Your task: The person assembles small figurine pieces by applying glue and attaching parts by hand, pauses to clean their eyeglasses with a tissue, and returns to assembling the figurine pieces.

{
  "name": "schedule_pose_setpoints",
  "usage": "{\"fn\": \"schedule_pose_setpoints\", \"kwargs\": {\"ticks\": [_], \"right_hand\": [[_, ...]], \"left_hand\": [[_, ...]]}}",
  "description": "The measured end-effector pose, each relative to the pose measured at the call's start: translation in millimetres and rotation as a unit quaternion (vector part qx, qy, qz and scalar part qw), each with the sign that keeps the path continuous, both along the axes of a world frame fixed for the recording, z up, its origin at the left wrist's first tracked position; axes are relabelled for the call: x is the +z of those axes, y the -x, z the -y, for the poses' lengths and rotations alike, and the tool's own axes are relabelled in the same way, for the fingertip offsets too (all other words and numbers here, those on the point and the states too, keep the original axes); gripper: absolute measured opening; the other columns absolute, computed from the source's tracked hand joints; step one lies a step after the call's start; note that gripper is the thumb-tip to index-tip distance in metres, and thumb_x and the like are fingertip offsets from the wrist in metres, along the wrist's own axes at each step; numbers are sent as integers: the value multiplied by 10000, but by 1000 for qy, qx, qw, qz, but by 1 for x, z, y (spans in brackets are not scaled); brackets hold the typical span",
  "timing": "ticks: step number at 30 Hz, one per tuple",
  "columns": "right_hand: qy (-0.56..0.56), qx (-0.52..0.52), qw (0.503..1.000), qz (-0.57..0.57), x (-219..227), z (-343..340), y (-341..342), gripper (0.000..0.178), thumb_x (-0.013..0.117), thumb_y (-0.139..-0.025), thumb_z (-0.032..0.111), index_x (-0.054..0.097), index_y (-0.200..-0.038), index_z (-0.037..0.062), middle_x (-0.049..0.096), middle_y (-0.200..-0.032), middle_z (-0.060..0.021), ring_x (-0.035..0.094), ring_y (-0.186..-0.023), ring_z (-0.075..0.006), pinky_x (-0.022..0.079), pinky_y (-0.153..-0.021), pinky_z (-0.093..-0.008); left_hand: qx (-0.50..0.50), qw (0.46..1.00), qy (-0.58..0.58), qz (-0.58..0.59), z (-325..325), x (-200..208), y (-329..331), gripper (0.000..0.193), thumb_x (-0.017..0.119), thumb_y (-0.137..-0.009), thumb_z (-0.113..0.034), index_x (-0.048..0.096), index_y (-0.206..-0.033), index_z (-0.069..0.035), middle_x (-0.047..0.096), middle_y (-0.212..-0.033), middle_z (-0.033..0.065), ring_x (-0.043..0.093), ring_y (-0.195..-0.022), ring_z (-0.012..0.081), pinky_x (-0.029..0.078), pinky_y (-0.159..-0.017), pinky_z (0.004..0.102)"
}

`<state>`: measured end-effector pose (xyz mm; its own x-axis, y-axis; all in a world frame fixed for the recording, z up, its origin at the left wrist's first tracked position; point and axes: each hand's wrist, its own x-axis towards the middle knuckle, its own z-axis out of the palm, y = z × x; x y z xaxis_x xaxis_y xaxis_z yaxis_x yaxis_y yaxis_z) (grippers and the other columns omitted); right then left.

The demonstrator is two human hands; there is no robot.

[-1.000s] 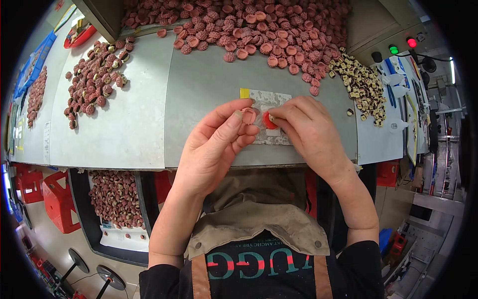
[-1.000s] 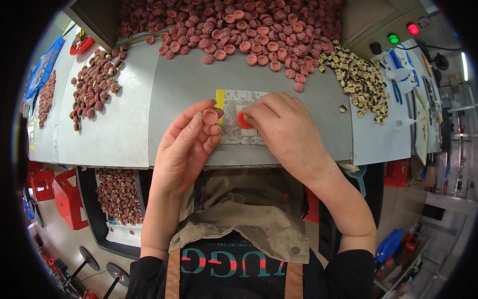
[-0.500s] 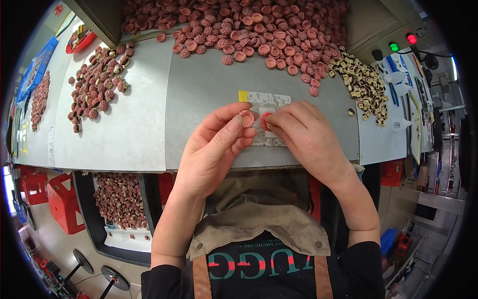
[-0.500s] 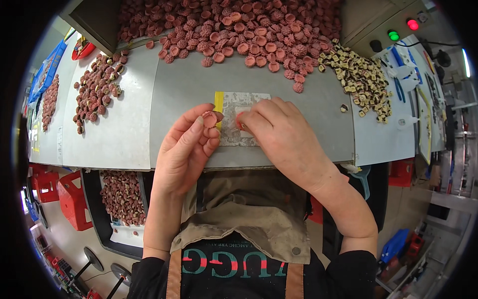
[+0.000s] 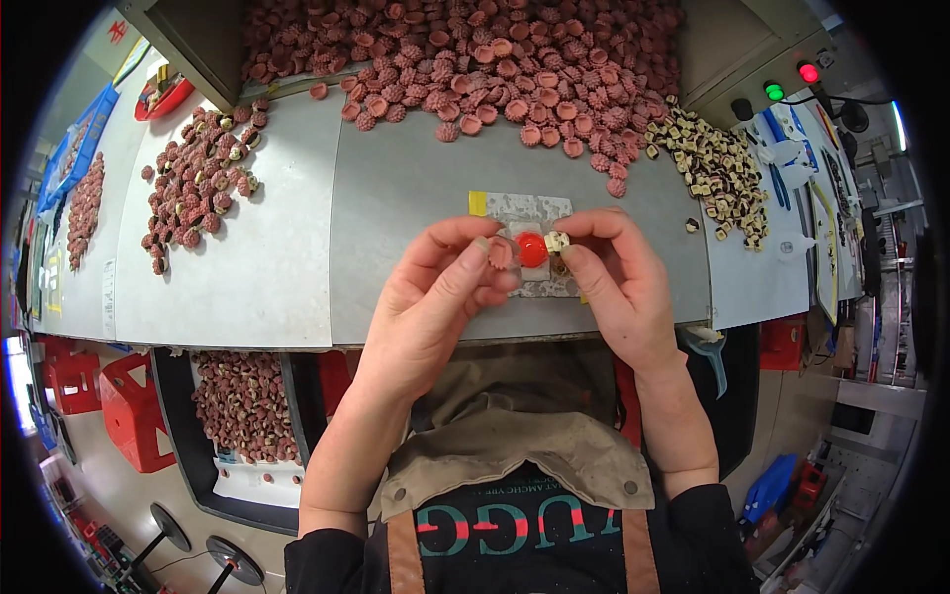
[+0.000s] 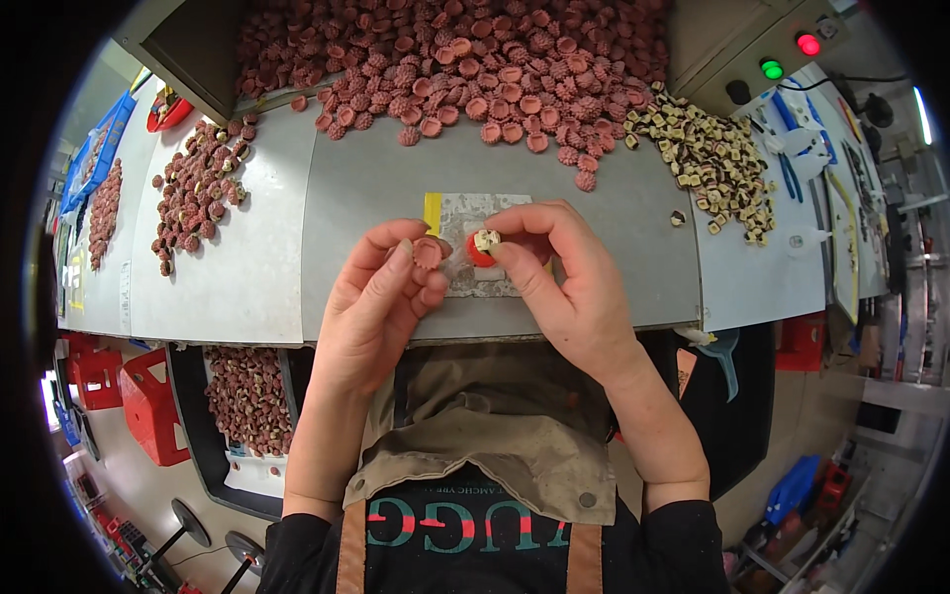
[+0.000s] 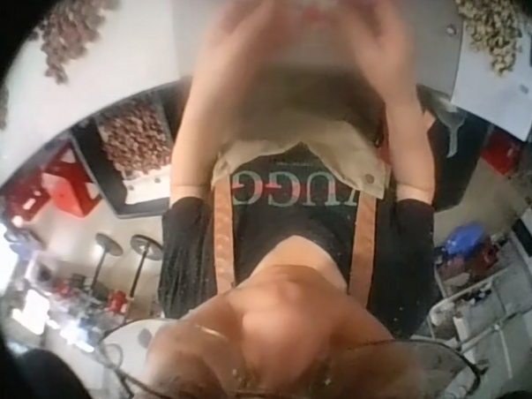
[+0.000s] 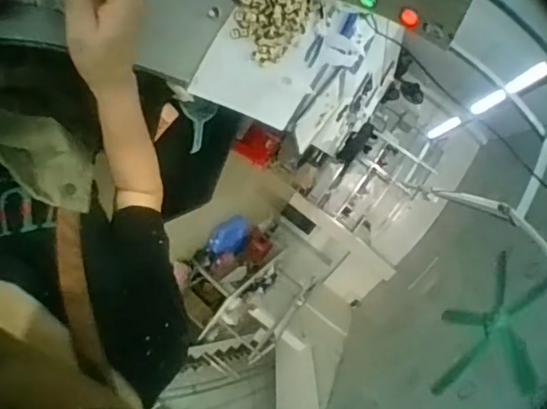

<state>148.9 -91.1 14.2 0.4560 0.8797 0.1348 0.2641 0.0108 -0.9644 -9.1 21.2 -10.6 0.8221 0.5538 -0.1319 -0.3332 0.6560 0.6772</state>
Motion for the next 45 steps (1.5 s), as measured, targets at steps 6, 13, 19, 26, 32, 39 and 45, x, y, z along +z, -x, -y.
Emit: {"fn": "schedule_pose_setpoints", "kwargs": {"ticks": [6, 13, 19, 26, 32, 39, 45], "right_hand": [[-70, 45, 996, -6, -7, -3, 6, 199, 560, -953, 71, 526, -1134, -4, 552, -1043, -32, 530, -932, -91, 425, -813, -226], [-77, 36, 994, 70, -7, -9, 14, 161, 562, -947, 56, 549, -1096, -4, 549, -1048, -53, 528, -899, -102, 433, -812, -235], [-68, 19, 996, 58, -8, -7, 16, 164, 577, -934, 49, 558, -1091, 6, 555, -1029, -67, 533, -882, -117, 441, -790, -241], [-173, -51, 925, 334, -21, -10, 12, 210, 624, -889, 55, 554, -1083, 13, 569, -987, -120, 554, -868, -244, 470, -758, -311], [-171, -40, 939, 294, -26, -7, 14, 219, 633, -884, 63, 540, -1079, 25, 567, -998, -119, 549, -868, -255, 466, -766, -331], [-156, -20, 935, 319, -25, -7, 8, 287, 678, -858, 93, 534, -1099, 33, 557, -1034, -107, 547, -912, -258, 466, -793, -331], [-151, 24, 952, 267, -28, -4, 3, 404, 772, -736, 85, 598, -1100, 53, 547, -1071, -90, 563, -956, -245, 486, -822, -330]], "left_hand": [[4, 998, -41, -48, 3, 8, -4, 268, 549, -971, -148, 529, -1212, -33, 619, -1088, 58, 610, -992, 135, 495, -877, 275], [31, 997, -50, -50, 7, 6, -7, 272, 612, -935, -110, 553, -1175, 3, 621, -1115, 92, 608, -1005, 143, 496, -877, 269], [150, 964, -218, -30, 24, -2, -16, 199, 608, -924, -36, 585, -1108, 34, 623, -1116, 99, 595, -1023, 126, 480, -915, 269], [83, 983, -153, -52, 18, 2, -15, 185, 601, -921, -11, 587, -1099, 36, 626, -1118, 105, 600, -1024, 137, 487, -906, 270], [182, 930, -315, -52, 32, -5, -18, 172, 592, -927, -11, 583, -1089, 45, 632, -1118, 109, 615, -988, 134, 489, -905, 268], [39, 984, -142, -95, 10, 8, -13, 208, 615, -915, -47, 576, -1102, 36, 634, -1065, 92, 611, -947, 113, 497, -850, 252], [31, 981, -159, -110, 18, 13, -17, 457, 664, -873, -44, 436, -1265, 8, 629, -1025, 99, 612, -928, 115, 506, -808, 234]]}}
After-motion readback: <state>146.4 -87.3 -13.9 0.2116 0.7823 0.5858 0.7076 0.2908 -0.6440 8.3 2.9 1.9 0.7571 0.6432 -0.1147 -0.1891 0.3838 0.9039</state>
